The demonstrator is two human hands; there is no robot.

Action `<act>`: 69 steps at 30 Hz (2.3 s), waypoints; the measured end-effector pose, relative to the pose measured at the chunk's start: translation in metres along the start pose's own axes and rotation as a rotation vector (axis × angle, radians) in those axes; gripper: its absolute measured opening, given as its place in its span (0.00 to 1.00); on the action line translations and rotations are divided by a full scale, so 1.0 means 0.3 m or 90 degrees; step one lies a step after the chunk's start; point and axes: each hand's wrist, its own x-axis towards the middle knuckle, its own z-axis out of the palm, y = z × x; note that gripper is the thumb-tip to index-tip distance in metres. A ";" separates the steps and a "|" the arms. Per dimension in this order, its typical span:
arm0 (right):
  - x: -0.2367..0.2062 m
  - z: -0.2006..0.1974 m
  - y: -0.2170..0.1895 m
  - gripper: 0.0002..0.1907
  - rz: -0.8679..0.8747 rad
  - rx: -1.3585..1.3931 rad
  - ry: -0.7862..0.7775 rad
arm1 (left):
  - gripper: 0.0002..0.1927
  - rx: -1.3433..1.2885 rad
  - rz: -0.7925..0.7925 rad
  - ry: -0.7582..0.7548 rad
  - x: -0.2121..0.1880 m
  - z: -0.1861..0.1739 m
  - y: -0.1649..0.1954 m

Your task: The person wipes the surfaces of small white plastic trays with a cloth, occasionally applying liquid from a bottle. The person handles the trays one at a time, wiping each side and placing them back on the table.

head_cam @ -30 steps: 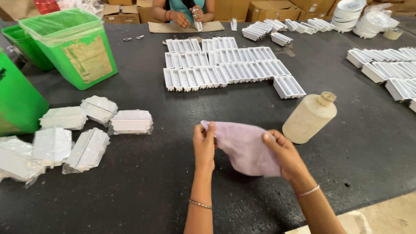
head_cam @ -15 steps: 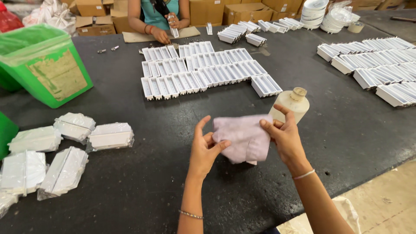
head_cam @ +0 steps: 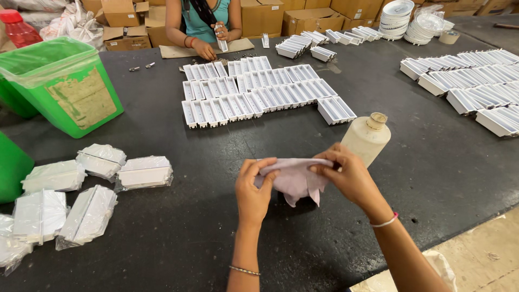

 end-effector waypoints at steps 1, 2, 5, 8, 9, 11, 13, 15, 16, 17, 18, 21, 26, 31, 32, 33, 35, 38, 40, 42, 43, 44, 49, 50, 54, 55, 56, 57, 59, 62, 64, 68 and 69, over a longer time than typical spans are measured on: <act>0.004 -0.005 -0.013 0.10 -0.158 -0.085 0.088 | 0.10 0.017 0.032 0.037 -0.003 -0.001 -0.004; 0.008 -0.010 -0.026 0.10 -0.319 -0.169 0.172 | 0.10 0.027 0.028 0.067 -0.004 -0.002 -0.010; 0.052 -0.027 -0.070 0.11 -0.272 -0.127 0.159 | 0.12 -0.004 -0.061 0.120 0.000 -0.021 -0.044; 0.092 -0.036 -0.110 0.11 -0.068 -0.069 0.118 | 0.19 -0.172 -0.271 0.052 0.010 -0.042 -0.079; 0.100 -0.032 -0.124 0.11 -0.020 -0.071 0.123 | 0.23 -0.239 -0.313 0.001 0.015 -0.043 -0.085; 0.102 -0.010 -0.154 0.11 -0.073 -0.053 0.128 | 0.30 -0.380 -0.374 -0.090 0.017 -0.036 -0.089; 0.077 0.038 -0.184 0.13 -0.039 -0.045 0.063 | 0.37 -0.522 -0.417 -0.172 0.002 -0.006 -0.083; 0.013 0.126 -0.211 0.15 -0.085 -0.029 -0.015 | 0.38 -0.679 -0.477 -0.169 -0.015 -0.001 -0.090; -0.026 0.161 -0.217 0.18 -0.192 -0.012 -0.028 | 0.39 -0.756 -0.506 -0.166 -0.021 -0.001 -0.099; -0.064 0.178 -0.213 0.20 -0.267 0.012 -0.075 | 0.35 -0.766 -0.546 -0.153 -0.022 -0.008 -0.116; -0.096 0.195 -0.208 0.23 -0.343 0.038 -0.124 | 0.31 -0.777 -0.585 -0.140 -0.019 -0.022 -0.138; -0.113 0.199 -0.173 0.20 -0.261 0.079 -0.240 | 0.23 -0.775 -0.598 -0.117 -0.012 -0.052 -0.204; -0.034 0.093 -0.064 0.19 -0.189 0.059 -0.036 | 0.21 -0.696 -0.628 -0.074 -0.010 -0.028 -0.232; 0.006 0.114 0.031 0.21 -0.304 0.112 -0.051 | 0.23 -0.750 -0.688 -0.107 -0.017 -0.003 -0.175; 0.003 0.142 0.044 0.22 -0.205 0.125 -0.057 | 0.24 -0.740 -0.682 -0.109 -0.017 -0.003 -0.164; -0.005 0.172 0.056 0.22 -0.109 0.138 -0.064 | 0.25 -0.729 -0.675 -0.111 -0.015 -0.004 -0.153; -0.011 0.216 0.079 0.20 0.015 0.158 -0.075 | 0.28 -0.689 -0.655 -0.115 -0.006 -0.011 -0.138; -0.005 0.238 0.114 0.16 0.059 0.207 -0.088 | 0.32 -0.624 -0.609 -0.119 0.007 -0.032 -0.123; 0.006 0.236 0.133 0.14 0.032 0.278 -0.100 | 0.36 -0.613 -0.564 -0.120 0.015 -0.043 -0.119; 0.025 0.232 0.148 0.12 0.066 0.312 -0.076 | 0.36 -0.612 -0.561 -0.136 0.019 -0.052 -0.122; 0.034 0.230 0.153 0.11 0.082 0.329 -0.065 | 0.36 -0.612 -0.560 -0.143 0.019 -0.055 -0.128; 0.042 0.227 0.158 0.11 0.084 0.324 -0.058 | 0.36 -0.615 -0.568 -0.143 0.019 -0.055 -0.136; 0.065 0.193 0.181 0.14 0.143 0.316 -0.014 | 0.34 -0.554 -0.619 -0.073 0.019 -0.050 -0.213; 0.058 0.190 0.184 0.15 0.137 0.296 -0.047 | 0.33 -0.547 -0.603 -0.067 0.014 -0.051 -0.229; -0.006 0.214 0.173 0.17 0.234 0.181 -0.181 | 0.30 -0.453 -0.599 -0.102 -0.005 -0.070 -0.272; -0.025 0.222 0.165 0.18 0.286 0.142 -0.213 | 0.29 -0.414 -0.612 -0.124 -0.008 -0.074 -0.276; -0.042 0.223 0.158 0.18 0.284 0.096 -0.250 | 0.28 -0.388 -0.604 -0.137 -0.010 -0.074 -0.275; -0.059 0.224 0.150 0.18 0.283 0.050 -0.288 | 0.27 -0.362 -0.597 -0.151 -0.012 -0.074 -0.272; -0.069 0.210 0.134 0.19 0.204 -0.025 -0.259 | 0.26 -0.357 -0.588 -0.155 -0.008 -0.073 -0.258; -0.066 0.160 0.120 0.19 0.042 -0.060 -0.055 | 0.25 -0.435 -0.600 -0.139 -0.002 -0.061 -0.225; -0.052 0.133 0.121 0.19 0.013 -0.010 0.094 | 0.24 -0.495 -0.621 -0.137 0.003 -0.054 -0.205; -0.038 0.186 0.132 0.21 -0.126 0.081 0.058 | 0.26 -0.557 -0.662 -0.154 0.000 -0.033 -0.190; -0.028 0.222 0.135 0.22 -0.081 0.135 0.005 | 0.27 -0.584 -0.673 -0.158 -0.005 -0.026 -0.193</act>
